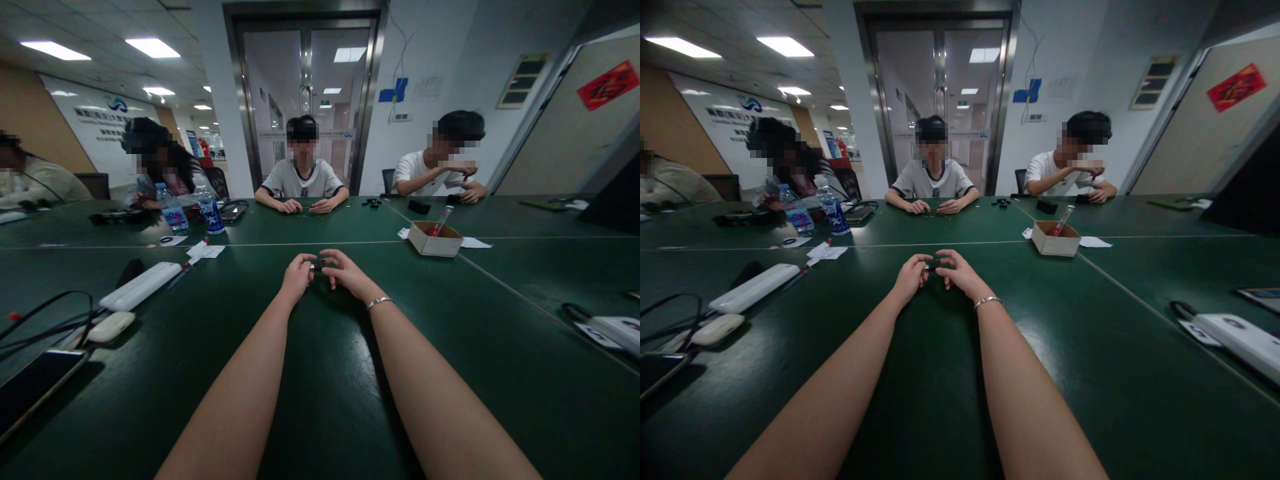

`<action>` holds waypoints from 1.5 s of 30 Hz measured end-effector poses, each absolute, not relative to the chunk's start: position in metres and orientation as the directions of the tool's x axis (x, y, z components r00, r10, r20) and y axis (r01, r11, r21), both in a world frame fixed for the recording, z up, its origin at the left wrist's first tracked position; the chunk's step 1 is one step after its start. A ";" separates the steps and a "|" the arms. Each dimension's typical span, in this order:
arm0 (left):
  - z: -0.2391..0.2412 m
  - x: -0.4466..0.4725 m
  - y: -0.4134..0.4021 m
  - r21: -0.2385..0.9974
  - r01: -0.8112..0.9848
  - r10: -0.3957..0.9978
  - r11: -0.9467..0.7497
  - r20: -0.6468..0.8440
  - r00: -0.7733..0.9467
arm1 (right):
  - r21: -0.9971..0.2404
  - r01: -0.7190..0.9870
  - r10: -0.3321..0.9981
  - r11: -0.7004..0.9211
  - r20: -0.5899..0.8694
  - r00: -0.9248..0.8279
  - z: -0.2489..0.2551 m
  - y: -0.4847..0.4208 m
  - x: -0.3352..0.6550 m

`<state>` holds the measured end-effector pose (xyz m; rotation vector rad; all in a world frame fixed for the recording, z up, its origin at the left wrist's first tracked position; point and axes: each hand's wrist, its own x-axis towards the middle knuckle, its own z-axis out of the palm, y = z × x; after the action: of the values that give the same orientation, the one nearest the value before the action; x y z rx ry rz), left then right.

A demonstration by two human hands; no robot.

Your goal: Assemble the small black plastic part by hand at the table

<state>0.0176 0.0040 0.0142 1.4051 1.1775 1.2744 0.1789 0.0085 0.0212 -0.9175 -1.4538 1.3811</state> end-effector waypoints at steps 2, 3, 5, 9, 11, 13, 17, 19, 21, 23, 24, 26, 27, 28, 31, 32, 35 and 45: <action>0.013 0.017 0.005 0.981 0.086 0.985 -0.174 0.173 0.018 | -0.987 -0.131 0.935 0.097 0.135 -0.329 0.021 0.008 0.180; 0.012 0.017 0.005 0.980 0.082 0.984 -0.179 0.178 0.023 | -0.988 -0.139 0.938 0.074 0.116 -0.327 0.021 0.008 0.180; 0.011 0.017 0.006 0.980 0.077 0.983 -0.183 0.181 0.035 | -0.994 -0.105 0.950 0.020 0.051 -0.309 0.021 0.009 0.179; 0.009 0.016 0.008 0.982 0.070 0.984 -0.176 0.174 0.032 | -0.996 -0.087 0.954 0.015 0.040 -0.297 0.020 0.010 0.176; 0.009 0.016 0.008 0.981 0.065 0.983 -0.182 0.181 0.027 | -0.988 -0.151 0.949 0.021 0.068 -0.309 0.021 0.010 0.176; 0.010 0.016 0.008 0.981 0.065 0.983 -0.185 0.183 0.031 | -0.983 -0.183 0.954 -0.003 0.052 -0.295 0.021 0.010 0.177; 0.012 0.017 0.006 0.984 0.078 0.987 -0.158 0.156 0.030 | -0.995 -0.101 0.964 -0.015 0.012 -0.266 0.020 0.011 0.176; 0.012 0.017 0.006 0.985 0.071 0.988 -0.155 0.154 0.020 | -0.993 -0.116 0.952 0.030 0.064 -0.300 0.020 0.010 0.177; 0.012 0.017 0.006 0.984 0.065 0.987 -0.163 0.162 0.022 | -0.986 -0.158 0.941 0.054 0.103 -0.322 0.021 0.009 0.178; 0.011 0.017 0.006 0.983 0.067 0.985 -0.171 0.169 0.037 | -0.989 -0.146 0.950 0.034 0.077 -0.303 0.022 0.009 0.177; 0.011 0.017 0.006 0.982 0.069 0.984 -0.174 0.171 0.045 | -0.993 -0.115 0.957 0.018 0.050 -0.286 0.022 0.009 0.177; 0.011 0.017 0.006 0.982 0.076 0.984 -0.173 0.171 0.042 | -0.999 -0.054 0.962 0.006 0.021 -0.272 0.022 0.009 0.177; 0.012 0.017 0.006 0.982 0.078 0.985 -0.170 0.168 0.032 | -0.999 -0.045 0.957 0.017 0.029 -0.290 0.023 0.009 0.178; 0.012 0.017 0.006 0.983 0.079 0.986 -0.167 0.165 0.021 | -0.998 -0.056 0.946 0.033 0.049 -0.321 0.023 0.009 0.179; 0.013 0.018 0.007 0.983 0.073 0.986 -0.166 0.166 0.017 | -0.990 -0.135 0.913 0.051 0.101 -0.395 0.024 0.008 0.182; 0.013 0.018 0.007 0.983 0.071 0.986 -0.169 0.168 0.023 | -0.990 -0.138 0.916 0.042 0.093 -0.390 0.024 0.007 0.182; 0.011 0.019 0.008 0.982 0.077 0.985 -0.171 0.170 0.024 | -0.998 -0.054 0.945 0.023 0.039 -0.325 0.023 0.009 0.180; 0.007 0.015 0.009 0.967 0.117 0.972 -0.228 0.220 0.078 | -0.987 -0.155 0.930 0.043 0.096 -0.355 0.019 0.011 0.182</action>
<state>0.0153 0.0090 0.0070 1.4995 1.1370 1.2629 0.1820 0.0106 0.0193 -0.8498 -1.3914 1.4826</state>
